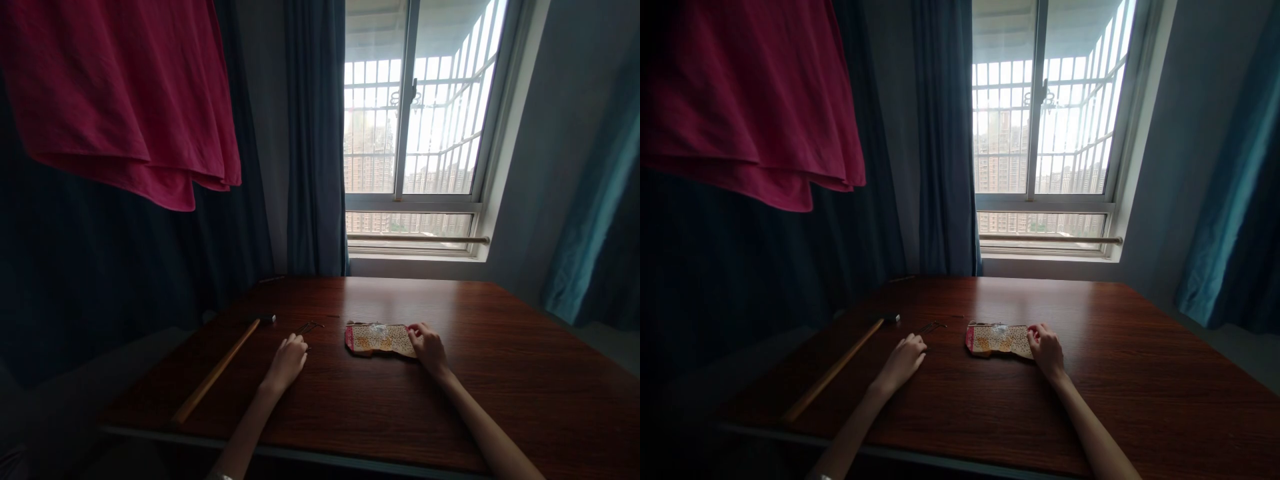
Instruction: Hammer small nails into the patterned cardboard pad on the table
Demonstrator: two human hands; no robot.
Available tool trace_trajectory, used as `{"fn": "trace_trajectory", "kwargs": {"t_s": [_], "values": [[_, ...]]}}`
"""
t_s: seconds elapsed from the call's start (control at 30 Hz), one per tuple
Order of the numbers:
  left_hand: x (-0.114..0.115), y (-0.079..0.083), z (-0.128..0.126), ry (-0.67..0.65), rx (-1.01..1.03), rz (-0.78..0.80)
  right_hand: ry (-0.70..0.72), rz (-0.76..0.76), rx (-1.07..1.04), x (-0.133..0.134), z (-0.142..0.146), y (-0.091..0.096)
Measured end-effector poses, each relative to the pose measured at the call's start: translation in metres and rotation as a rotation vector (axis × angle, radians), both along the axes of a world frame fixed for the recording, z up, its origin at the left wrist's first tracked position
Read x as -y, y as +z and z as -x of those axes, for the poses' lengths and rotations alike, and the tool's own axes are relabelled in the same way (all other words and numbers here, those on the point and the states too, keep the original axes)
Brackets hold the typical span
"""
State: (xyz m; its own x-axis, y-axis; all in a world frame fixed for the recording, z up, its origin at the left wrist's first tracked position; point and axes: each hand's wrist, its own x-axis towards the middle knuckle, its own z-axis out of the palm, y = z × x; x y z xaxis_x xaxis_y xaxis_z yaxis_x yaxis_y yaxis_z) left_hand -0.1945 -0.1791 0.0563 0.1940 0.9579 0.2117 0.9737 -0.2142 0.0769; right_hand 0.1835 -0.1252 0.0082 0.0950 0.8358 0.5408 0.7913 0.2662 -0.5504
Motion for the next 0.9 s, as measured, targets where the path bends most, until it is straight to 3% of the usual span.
{"fn": "trace_trajectory", "kwargs": {"t_s": [0.37,0.73,0.9], "values": [[-0.014,0.000,-0.012,-0.107,-0.141,-0.026,-0.002,0.022,-0.021,0.004,0.002,0.005],[-0.037,0.018,-0.013,-0.121,-0.279,0.198,0.044,-0.047,-0.105,0.001,-0.001,0.004],[-0.042,0.020,-0.022,-0.244,-0.308,0.103,0.047,-0.093,-0.163,0.013,0.011,0.019]]}}
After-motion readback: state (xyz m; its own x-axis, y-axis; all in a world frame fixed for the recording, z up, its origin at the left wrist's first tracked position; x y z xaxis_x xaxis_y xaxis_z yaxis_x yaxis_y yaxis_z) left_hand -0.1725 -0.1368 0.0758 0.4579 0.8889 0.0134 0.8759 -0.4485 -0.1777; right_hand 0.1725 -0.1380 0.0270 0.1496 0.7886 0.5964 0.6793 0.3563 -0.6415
